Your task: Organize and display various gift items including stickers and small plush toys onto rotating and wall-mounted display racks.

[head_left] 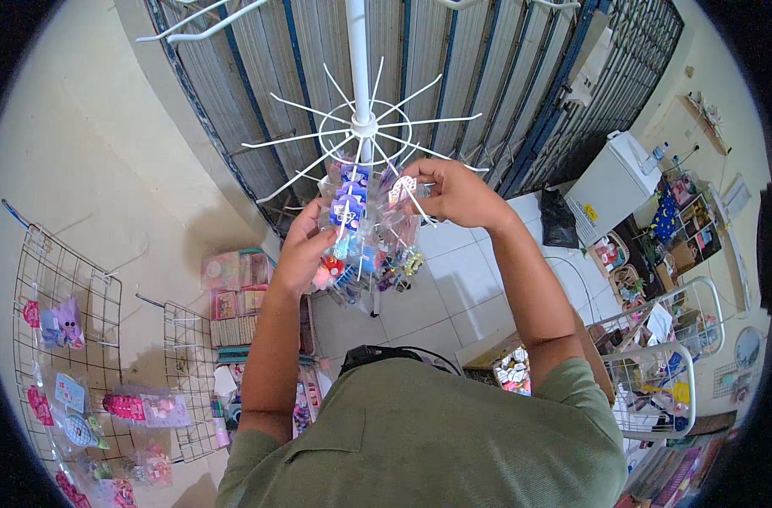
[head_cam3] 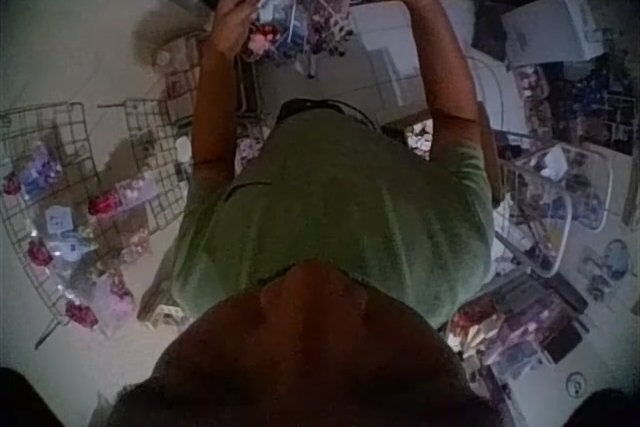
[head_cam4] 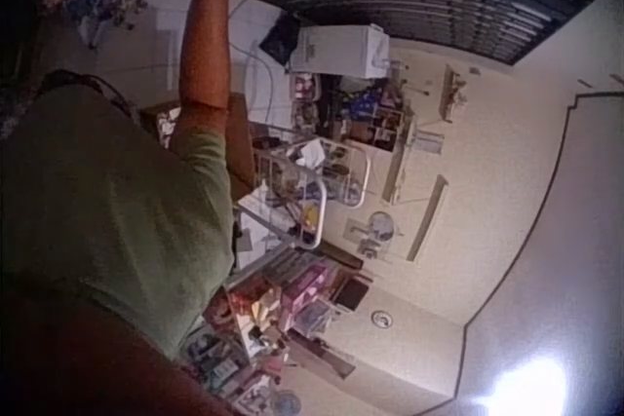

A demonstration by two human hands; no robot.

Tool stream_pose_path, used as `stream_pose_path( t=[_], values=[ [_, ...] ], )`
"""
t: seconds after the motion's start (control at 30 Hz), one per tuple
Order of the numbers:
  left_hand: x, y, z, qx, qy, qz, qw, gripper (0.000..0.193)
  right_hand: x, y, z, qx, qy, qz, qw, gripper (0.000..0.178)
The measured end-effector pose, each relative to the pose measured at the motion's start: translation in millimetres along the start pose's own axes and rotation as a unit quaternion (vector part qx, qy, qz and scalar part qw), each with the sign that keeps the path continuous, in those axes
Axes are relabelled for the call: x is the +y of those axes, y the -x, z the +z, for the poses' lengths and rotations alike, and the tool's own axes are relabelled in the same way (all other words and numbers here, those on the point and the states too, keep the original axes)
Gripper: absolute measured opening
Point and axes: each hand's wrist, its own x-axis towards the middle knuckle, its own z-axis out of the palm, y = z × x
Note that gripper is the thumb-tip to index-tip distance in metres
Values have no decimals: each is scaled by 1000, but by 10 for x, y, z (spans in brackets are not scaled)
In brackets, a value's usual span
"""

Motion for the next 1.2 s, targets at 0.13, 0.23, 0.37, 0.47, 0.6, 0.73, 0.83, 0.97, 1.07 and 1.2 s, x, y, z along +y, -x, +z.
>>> stream_pose_path(
  t=[0.13,0.23,0.37,0.47,0.6,0.73,0.83,0.97,1.07,1.2],
  values=[
    [7,-11,67,1,-13,-15,1000,37,237,-22,-23,3,4,-55,998,25],
    [-12,24,-10,4,-21,-5,1000,41,134,-31,-43,-55,-17,9,998,21],
    [55,33,20,4,-34,-4,999,37,188,-38,-41,-61,-56,-14,996,24],
    [49,32,18,2,-18,-6,1000,38,249,-62,-51,-86,-73,-20,993,33],
    [22,32,26,2,-28,-16,999,39,213,-61,-1,-64,-50,-23,996,38],
    [-11,20,95,33,-42,-24,998,39,155,-32,3,-60,-57,27,996,33],
    [-56,-36,125,49,-46,6,998,47,252,26,0,-14,-55,-3,998,26],
    [-55,-23,131,50,-68,7,996,51,315,76,40,31,-37,0,999,20],
    [-101,10,147,51,-74,28,996,55,436,101,140,36,-73,-23,996,18],
    [-134,34,121,67,-57,48,995,59,512,193,185,100,-80,-11,992,20]
  ],
)
